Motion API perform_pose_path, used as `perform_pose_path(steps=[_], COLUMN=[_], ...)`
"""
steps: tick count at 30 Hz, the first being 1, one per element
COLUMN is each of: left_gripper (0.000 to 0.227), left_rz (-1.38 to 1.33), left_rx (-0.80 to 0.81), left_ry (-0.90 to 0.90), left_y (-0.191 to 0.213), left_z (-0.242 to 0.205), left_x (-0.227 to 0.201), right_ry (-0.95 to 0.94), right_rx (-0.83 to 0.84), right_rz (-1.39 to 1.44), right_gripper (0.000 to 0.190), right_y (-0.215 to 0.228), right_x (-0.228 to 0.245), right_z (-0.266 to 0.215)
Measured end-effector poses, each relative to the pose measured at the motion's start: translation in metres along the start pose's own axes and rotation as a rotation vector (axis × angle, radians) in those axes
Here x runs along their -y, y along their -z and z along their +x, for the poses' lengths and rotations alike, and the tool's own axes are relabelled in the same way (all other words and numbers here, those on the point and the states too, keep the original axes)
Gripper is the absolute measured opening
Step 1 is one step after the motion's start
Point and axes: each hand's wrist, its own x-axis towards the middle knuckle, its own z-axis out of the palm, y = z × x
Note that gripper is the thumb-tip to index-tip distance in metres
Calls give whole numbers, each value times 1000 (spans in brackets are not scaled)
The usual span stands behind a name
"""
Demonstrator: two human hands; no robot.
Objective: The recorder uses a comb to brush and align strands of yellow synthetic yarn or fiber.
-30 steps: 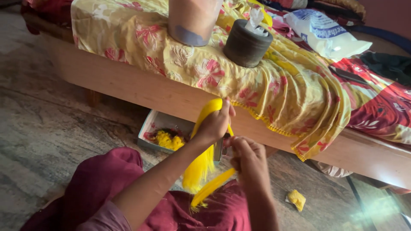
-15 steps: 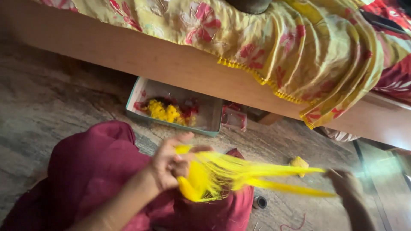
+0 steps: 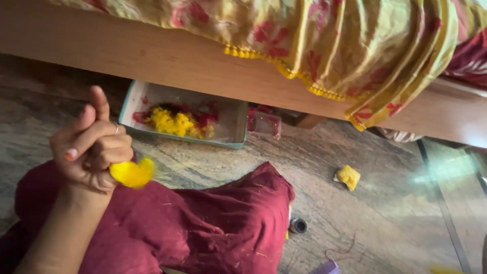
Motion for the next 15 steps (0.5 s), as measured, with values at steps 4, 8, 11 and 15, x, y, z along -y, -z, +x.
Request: perform_pose_path(steps=[4,8,11,15], left_gripper=[33,37,35,35], left_rz=[-27,152,289,307], left_rx=[-29,-192,-299,-369], left_ry=[36,109,121,127], left_y=[2,12,21,24], left_z=[28,38,38,42], left_x=[29,39,41,50], right_ry=[-22,-39,-32,-31], right_rx=[-32,-61,-89,-132], right_rz=[-55,-106,-142,-190], right_gripper=[27,26,26,25], right_y=[-48,-127,-190,-262], right_x=[-3,-13,6,53], right_z=[-42,-70,-81,-101])
